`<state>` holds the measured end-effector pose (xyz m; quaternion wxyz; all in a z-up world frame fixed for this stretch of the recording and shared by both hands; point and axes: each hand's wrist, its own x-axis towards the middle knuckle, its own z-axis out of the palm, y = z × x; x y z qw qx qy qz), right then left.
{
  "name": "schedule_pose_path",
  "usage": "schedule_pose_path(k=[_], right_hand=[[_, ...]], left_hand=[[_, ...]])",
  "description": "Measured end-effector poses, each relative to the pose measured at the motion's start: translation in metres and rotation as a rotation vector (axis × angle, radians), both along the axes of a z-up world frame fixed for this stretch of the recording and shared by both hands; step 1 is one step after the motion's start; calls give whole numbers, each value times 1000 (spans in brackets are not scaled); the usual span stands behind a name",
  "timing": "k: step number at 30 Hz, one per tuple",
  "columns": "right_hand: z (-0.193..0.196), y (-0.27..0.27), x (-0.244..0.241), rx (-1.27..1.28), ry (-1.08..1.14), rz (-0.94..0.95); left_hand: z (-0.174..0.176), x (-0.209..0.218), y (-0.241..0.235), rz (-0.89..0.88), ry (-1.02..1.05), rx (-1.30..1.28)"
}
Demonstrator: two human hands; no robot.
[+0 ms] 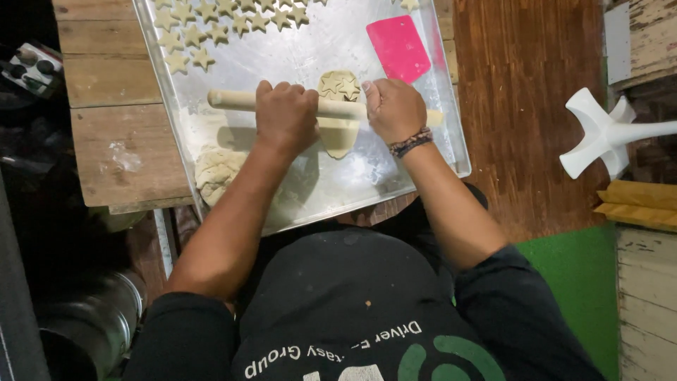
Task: The person rolls out dough on a metal tray using a rolling pin and cuts star shapes with a cookie cutter. They remove the excess dough and arrange the cut stars on the tray. The person then gathers the leftover dough, kneads it into a ball, and rolls it out again to continue cutting shapes.
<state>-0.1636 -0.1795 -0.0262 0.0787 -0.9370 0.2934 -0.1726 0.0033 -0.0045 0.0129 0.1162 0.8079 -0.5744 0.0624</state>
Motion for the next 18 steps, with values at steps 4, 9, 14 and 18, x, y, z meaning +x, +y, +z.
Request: schedule_pose_path(k=[4, 9, 14, 18], right_hand=[[-12, -5, 8, -200, -173, 138], [23, 6, 20, 81, 165, -65], [36, -2, 33, 131, 227, -94], [49, -8, 47, 145, 220, -108]], left_hand=[[-16, 2, -2, 2, 24, 14], [-41, 10, -7, -19, -6, 22], [-19, 19, -13, -41, 97, 169], [-22, 29, -28, -35, 127, 302]])
